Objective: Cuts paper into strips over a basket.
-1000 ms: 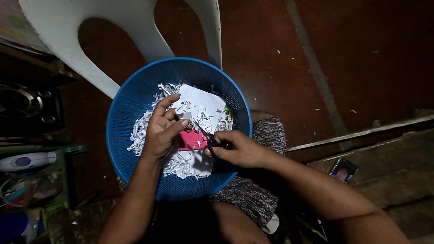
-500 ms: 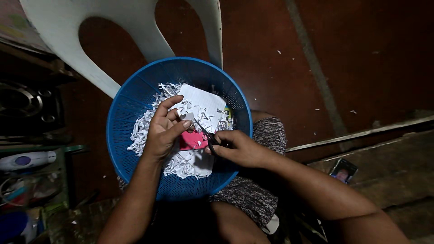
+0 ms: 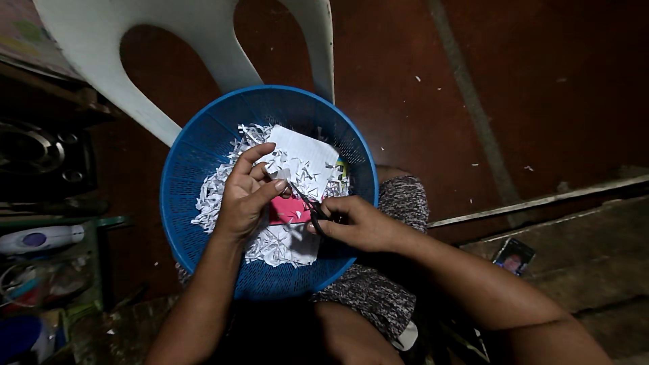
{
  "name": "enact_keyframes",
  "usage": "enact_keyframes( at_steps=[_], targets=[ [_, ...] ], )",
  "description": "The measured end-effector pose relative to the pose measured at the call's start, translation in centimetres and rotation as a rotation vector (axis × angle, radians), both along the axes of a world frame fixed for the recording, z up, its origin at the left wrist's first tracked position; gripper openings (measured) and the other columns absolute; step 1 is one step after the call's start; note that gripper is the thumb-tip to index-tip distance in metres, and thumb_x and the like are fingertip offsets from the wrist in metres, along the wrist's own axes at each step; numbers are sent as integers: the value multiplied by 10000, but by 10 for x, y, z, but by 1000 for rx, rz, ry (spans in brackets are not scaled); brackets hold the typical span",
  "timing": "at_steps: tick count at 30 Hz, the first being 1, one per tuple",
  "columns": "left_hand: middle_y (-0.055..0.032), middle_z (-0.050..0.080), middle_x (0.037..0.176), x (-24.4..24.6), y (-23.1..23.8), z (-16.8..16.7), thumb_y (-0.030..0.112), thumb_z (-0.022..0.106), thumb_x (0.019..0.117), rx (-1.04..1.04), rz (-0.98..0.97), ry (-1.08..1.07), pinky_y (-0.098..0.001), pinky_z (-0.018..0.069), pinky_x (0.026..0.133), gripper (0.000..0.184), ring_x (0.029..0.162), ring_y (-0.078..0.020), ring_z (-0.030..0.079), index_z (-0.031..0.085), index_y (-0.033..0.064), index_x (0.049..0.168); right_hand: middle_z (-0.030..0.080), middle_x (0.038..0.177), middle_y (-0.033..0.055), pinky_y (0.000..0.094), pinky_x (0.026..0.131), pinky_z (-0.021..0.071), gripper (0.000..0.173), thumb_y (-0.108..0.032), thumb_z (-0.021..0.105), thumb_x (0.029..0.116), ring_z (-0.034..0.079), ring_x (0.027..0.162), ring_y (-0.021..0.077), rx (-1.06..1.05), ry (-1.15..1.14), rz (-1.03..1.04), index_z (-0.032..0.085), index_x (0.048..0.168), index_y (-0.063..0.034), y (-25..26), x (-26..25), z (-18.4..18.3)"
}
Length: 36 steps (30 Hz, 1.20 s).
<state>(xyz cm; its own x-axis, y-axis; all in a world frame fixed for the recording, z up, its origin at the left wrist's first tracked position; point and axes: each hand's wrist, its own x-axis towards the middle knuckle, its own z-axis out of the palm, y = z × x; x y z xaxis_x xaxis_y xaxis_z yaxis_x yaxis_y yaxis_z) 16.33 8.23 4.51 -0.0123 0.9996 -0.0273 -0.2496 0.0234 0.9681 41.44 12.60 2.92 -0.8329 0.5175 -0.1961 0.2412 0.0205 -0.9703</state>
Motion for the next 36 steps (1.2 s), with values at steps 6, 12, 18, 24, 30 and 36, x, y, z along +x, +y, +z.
enact_keyframes(
  at_steps=[6, 12, 18, 24, 30, 36],
  targets=[
    [-100, 680, 1093, 1, 0, 3, 64, 678, 937, -16, 2, 8, -344, 623, 771, 620, 840, -181, 699, 412, 144, 1492, 592, 731, 0, 284, 600, 503, 416, -481, 574, 1035, 574, 643, 88, 12, 3, -15, 648, 911, -91, 0, 0, -3],
    [-114, 688, 1103, -3, 1, -3, 216, 647, 977, -60, -92, -28, -350, 623, 762, 592, 846, -194, 706, 394, 143, 1507, 642, 774, 11, 285, 624, 543, 388, -445, 575, 1043, 621, 675, 92, -12, 29, -59, 665, 938, -83, -1, -1, -4],
    [-105, 695, 981, -3, -2, -5, 335, 507, 1071, -153, -123, -12, -347, 625, 728, 344, 804, -193, 706, 596, 71, 1272, 636, 770, 6, 276, 620, 530, 384, -449, 588, 1036, 609, 669, 85, -16, 35, -60, 668, 942, -86, -1, -1, -5],
    [-74, 698, 852, -1, -3, -3, 198, 550, 1060, -114, -107, 29, -304, 614, 678, 146, 718, -154, 694, 623, 78, 1019, 645, 803, 9, 275, 634, 541, 394, -472, 597, 1025, 623, 702, 82, -23, 14, -45, 659, 952, -90, -1, -1, -2],
    [-87, 695, 836, -1, -4, -6, 188, 564, 1052, -90, -136, 37, -315, 615, 680, 147, 709, -164, 693, 629, 57, 1032, 649, 812, 6, 275, 638, 549, 405, -495, 599, 1018, 631, 713, 81, -32, 13, -42, 659, 957, -99, -1, -1, -1],
    [-83, 695, 855, -2, -4, -6, 202, 556, 1055, -97, -116, 70, -299, 600, 651, 159, 703, -153, 680, 629, 64, 1026, 624, 751, 7, 284, 619, 526, 393, -448, 564, 1047, 602, 661, 90, 5, 30, -51, 665, 936, -84, -1, 0, -6]
  ],
)
